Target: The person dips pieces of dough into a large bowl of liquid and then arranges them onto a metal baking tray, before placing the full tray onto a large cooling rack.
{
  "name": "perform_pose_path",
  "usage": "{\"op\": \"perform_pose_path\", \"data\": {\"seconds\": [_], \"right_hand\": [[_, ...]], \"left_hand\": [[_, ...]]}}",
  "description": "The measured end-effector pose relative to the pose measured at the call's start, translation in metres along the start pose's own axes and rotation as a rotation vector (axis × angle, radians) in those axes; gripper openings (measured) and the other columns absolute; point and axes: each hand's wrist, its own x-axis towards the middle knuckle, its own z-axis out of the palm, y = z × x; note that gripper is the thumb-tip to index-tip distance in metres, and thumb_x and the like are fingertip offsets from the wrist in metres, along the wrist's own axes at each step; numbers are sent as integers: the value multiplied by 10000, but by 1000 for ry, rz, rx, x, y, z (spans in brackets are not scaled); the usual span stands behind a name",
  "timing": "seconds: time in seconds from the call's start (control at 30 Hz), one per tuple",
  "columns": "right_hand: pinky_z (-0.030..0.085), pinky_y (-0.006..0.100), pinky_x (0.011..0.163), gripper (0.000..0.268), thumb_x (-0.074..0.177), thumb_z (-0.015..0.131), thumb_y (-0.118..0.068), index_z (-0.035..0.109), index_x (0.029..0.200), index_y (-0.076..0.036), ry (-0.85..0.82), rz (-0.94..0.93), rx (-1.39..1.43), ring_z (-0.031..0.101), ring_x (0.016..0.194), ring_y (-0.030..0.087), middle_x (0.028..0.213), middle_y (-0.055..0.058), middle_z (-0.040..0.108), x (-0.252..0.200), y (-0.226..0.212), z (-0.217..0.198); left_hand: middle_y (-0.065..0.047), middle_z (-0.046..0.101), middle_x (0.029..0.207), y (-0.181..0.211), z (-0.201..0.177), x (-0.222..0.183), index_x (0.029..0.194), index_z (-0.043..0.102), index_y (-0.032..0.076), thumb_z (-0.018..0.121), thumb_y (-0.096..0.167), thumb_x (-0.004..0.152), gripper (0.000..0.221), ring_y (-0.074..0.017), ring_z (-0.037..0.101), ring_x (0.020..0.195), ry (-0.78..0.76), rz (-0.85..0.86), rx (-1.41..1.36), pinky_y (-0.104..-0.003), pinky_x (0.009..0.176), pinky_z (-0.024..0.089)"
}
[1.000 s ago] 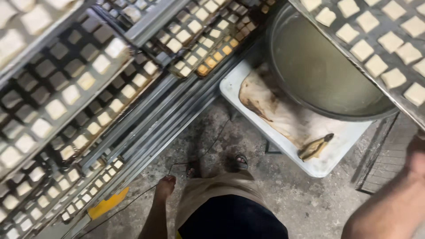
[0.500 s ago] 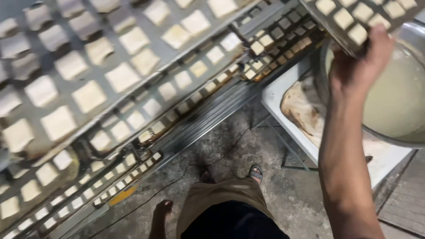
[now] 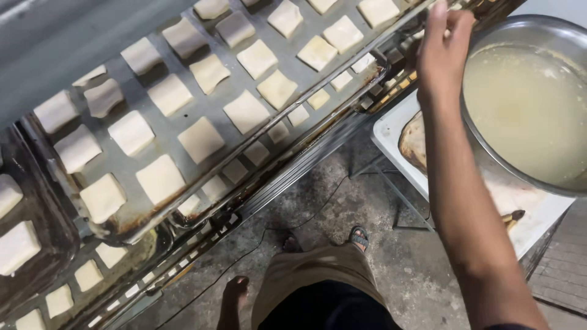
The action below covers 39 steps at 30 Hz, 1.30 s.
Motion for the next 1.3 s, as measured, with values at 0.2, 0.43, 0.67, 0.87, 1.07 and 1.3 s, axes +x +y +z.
{"op": "perform_pose_path", "data": {"seconds": [0.2, 0.43, 0.67, 0.87, 1.07, 1.3], "right_hand": [[456, 168, 447, 780, 971, 253, -794, 597, 1157, -119, -429, 95, 63, 602, 598, 73, 819, -9, 679, -149, -16, 26], [635, 465, 1109, 296, 1201, 345, -109, 576, 1114, 54, -809, 460, 1031, 704, 1246, 396, 1324, 288, 687, -229, -66, 87], [505, 349, 622, 509, 988, 577, -557, 300, 1144, -160, -494, 266, 637, 545, 713, 176, 782, -1, 514, -229, -115, 84], [654, 414, 793, 546, 1003, 728, -288, 347, 1358, -126, -421, 345, 1102, 703, 854, 251, 978, 108, 610, -219, -133, 93], [622, 537, 802, 788, 994, 709, -174, 237, 1625, -181, -331, 401, 1260, 626, 959, 313, 1082, 142, 546, -211, -115, 97], [645, 384, 727, 909, 991, 713, -77, 175, 1712, -201, -256, 297, 1274, 708, 809, 247, 1084, 119, 643, -206, -81, 28]], "left_hand": [[-36, 731, 1449, 45, -13, 14, 1320, 782, 228, 532, 445, 892, 542, -242, 697, 1317, -36, 83, 148, -370, 1068, 531], [-42, 823, 1066, 80, -29, -3, 1261, 790, 204, 524, 485, 910, 523, -210, 757, 923, -50, 59, 158, -368, 826, 556], [-16, 851, 1114, 35, -14, 8, 1260, 811, 258, 529, 471, 902, 502, -204, 786, 1000, -56, 57, 164, -354, 861, 571], [-55, 855, 1097, -8, 2, 2, 1276, 801, 195, 565, 396, 957, 445, -199, 812, 885, -90, 6, 144, -326, 777, 600], [-81, 848, 1077, -14, 15, 13, 1257, 808, 191, 633, 373, 930, 413, -208, 798, 817, -58, 18, 16, -350, 683, 602], [-88, 848, 986, 19, 18, 4, 1319, 777, 165, 561, 380, 909, 511, -194, 799, 857, -90, 22, 128, -334, 811, 607]]}}
